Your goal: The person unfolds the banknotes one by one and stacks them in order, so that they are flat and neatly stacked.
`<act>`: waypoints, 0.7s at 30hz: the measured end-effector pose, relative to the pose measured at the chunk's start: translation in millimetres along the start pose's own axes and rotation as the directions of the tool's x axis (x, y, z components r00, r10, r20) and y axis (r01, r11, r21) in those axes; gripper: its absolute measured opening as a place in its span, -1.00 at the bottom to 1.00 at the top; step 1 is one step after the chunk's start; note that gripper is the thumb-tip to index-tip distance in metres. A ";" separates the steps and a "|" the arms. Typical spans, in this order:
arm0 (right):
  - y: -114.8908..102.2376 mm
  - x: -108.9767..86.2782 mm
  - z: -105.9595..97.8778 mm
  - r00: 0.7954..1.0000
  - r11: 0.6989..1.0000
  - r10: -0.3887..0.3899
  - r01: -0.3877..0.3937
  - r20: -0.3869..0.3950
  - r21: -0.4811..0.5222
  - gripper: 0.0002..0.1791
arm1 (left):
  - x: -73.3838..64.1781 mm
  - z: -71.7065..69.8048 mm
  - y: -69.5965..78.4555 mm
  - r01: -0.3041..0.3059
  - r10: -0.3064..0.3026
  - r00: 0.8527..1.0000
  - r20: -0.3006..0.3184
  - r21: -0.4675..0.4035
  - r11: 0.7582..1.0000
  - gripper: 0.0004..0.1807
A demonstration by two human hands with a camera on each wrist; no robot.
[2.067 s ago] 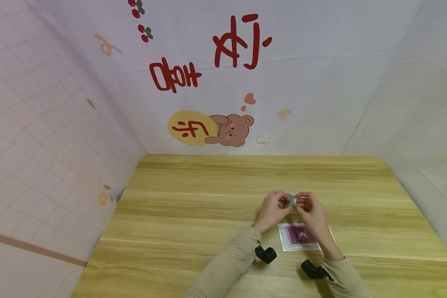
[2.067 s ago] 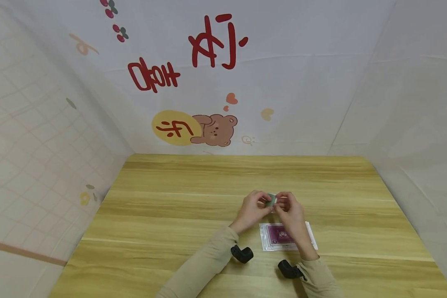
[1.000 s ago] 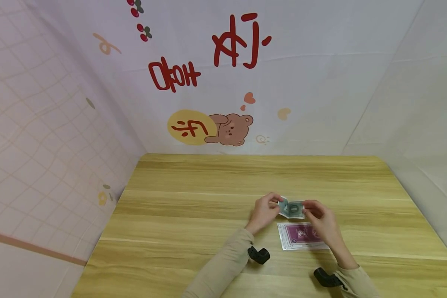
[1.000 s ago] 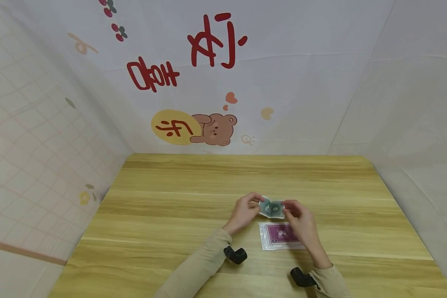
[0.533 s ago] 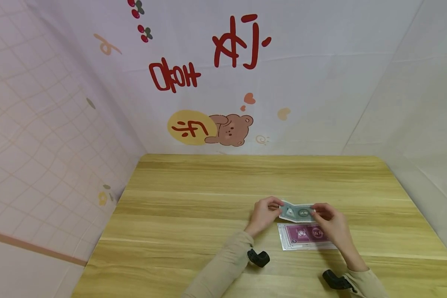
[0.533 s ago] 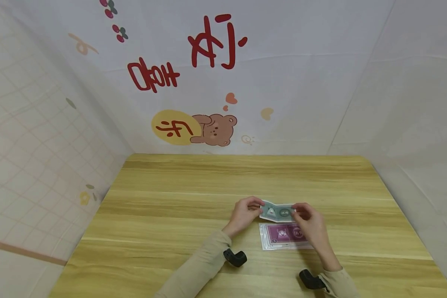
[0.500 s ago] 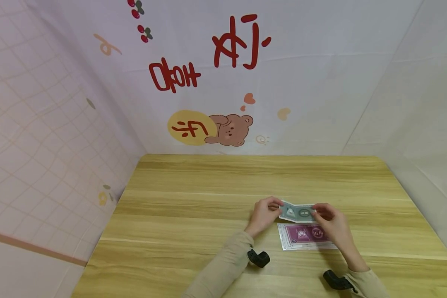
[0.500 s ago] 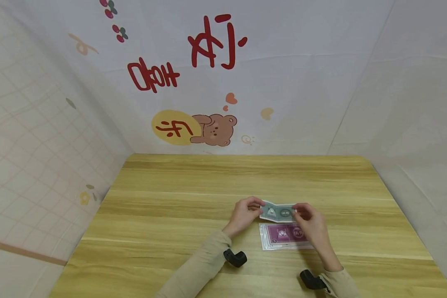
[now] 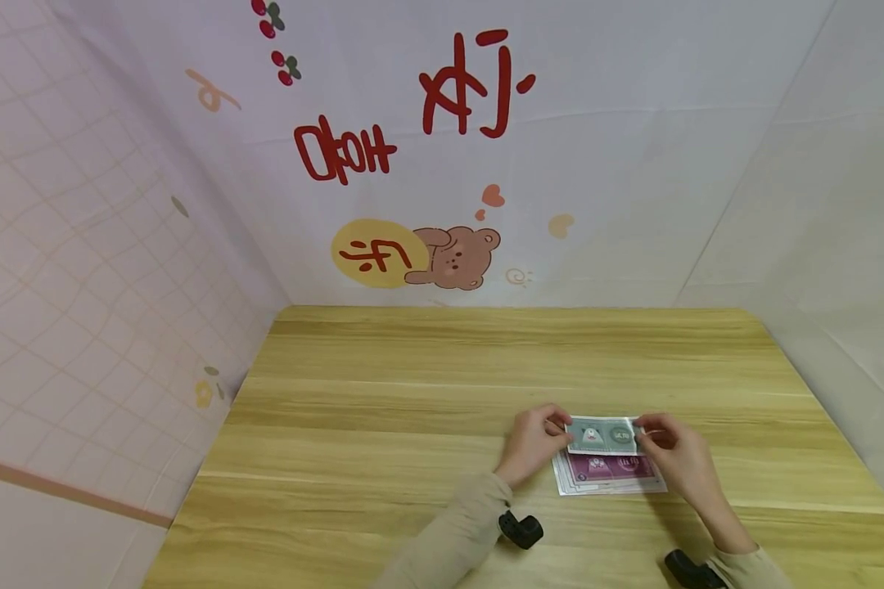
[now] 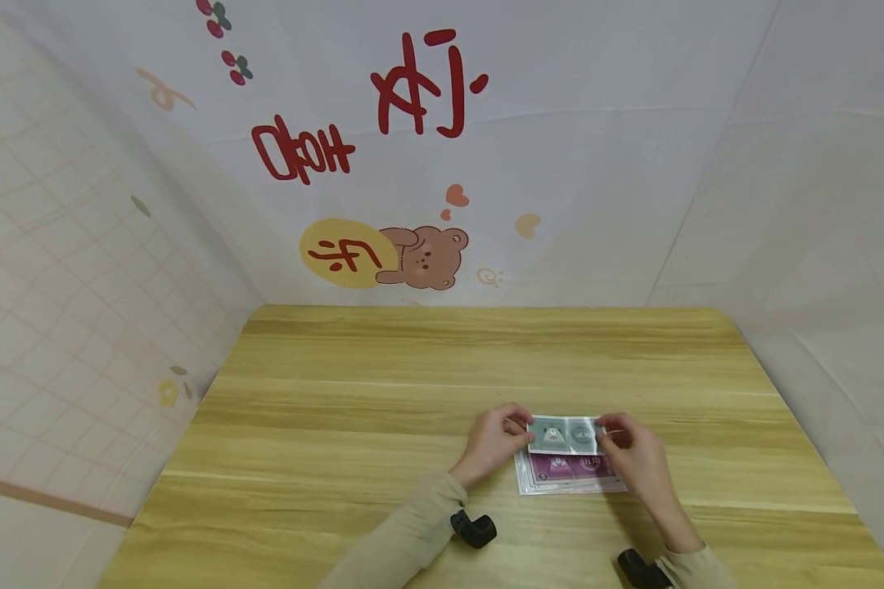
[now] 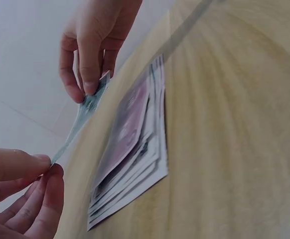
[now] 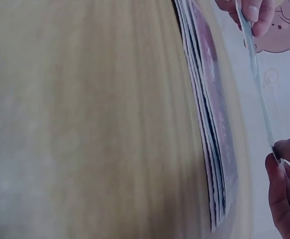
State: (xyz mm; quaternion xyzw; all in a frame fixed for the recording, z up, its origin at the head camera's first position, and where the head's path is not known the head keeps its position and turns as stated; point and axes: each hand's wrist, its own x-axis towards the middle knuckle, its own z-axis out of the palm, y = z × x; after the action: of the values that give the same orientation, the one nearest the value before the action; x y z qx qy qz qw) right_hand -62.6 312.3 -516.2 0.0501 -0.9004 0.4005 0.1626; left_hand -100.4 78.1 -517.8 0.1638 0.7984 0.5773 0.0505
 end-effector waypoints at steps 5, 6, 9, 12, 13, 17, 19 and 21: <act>2.0 -5.3 -2.0 0.998 0.999 -0.028 0.030 0.057 -0.035 -0.74 | -5.6 6.4 -0.5 -0.063 0.063 0.998 0.005 0.024 0.998 -0.83; 1.8 -6.4 -1.9 0.997 0.998 -0.035 0.038 0.068 -0.041 -0.74 | -6.8 7.2 -0.8 -0.073 0.073 0.997 0.003 0.032 0.997 -0.83; 0.9 -9.8 -0.8 0.995 0.995 -0.062 0.068 0.080 -0.069 -0.72 | -10.6 9.1 -0.5 -0.073 0.073 0.997 0.003 0.064 0.995 -0.82; 1.2 -11.5 0.6 0.994 0.990 -0.086 0.094 0.074 -0.109 -0.69 | -13.9 10.7 -0.2 -0.066 0.065 0.998 0.006 0.089 0.994 -0.82; 1.7 -12.1 1.1 0.993 0.987 -0.090 0.099 0.072 -0.127 -0.68 | -14.8 11.3 -0.2 -0.065 0.064 0.998 0.009 0.095 0.993 -0.82; 4.1 -13.6 2.9 0.993 0.976 -0.095 0.107 0.072 -0.188 -0.66 | -17.7 13.6 -1.4 -0.096 0.094 0.995 0.017 0.152 0.984 -0.82; 4.8 -14.0 3.4 0.993 0.973 -0.091 0.105 0.075 -0.205 -0.66 | -18.3 14.8 -2.7 -0.114 0.111 0.993 0.025 0.196 0.974 -0.82; 4.7 -14.4 3.2 0.993 0.971 -0.088 0.104 0.081 -0.217 -0.67 | -18.2 16.2 -4.2 -0.137 0.131 0.991 0.038 0.244 0.960 -0.82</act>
State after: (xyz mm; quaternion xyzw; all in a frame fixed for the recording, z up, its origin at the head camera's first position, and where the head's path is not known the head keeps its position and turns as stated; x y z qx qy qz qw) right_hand -50.8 312.5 -526.3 0.0894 -0.9410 0.2877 0.1541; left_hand -79.7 85.8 -529.0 0.2287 0.8503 0.4741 -0.0006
